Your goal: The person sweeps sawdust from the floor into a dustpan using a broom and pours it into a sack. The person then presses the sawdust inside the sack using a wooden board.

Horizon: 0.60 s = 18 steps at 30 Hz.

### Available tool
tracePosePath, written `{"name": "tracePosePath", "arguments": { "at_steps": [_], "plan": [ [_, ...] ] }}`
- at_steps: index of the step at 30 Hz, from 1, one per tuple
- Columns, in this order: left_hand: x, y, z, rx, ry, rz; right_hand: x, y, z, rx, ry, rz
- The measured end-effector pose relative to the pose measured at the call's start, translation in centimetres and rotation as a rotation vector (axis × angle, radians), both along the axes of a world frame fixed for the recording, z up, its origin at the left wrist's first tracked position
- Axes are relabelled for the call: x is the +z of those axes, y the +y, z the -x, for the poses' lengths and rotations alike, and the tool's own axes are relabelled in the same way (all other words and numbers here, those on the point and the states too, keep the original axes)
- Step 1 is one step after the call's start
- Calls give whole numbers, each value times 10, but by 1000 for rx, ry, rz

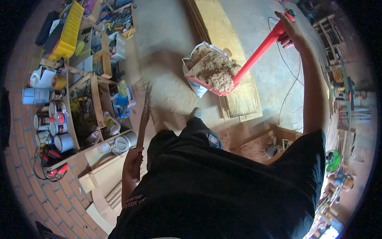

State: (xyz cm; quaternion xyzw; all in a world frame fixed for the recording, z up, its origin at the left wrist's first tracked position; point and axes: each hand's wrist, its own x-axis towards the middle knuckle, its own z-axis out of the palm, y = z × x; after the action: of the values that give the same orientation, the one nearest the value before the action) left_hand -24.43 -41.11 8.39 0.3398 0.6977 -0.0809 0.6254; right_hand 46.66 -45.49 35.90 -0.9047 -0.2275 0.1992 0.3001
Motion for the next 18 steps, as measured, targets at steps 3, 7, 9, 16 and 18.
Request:
{"name": "tracePosePath", "arguments": {
  "at_steps": [3,7,9,16,18],
  "plan": [
    [6,-12,-13,102,-51,-16,-5,23,-20,62,-15,14],
    [3,-12,-31,61,-13,58,-2,54,-39,116,-113,38],
    [4,-13,-39,65,-29,69,-3,69,-50,147,-142,31],
    [-42,-36,-30,27,-145,140,-11,122,-65,200,-188,118],
    [-53,-42,-27,-4,-119,119,-17,137,-58,168,-226,130]
  ]
}}
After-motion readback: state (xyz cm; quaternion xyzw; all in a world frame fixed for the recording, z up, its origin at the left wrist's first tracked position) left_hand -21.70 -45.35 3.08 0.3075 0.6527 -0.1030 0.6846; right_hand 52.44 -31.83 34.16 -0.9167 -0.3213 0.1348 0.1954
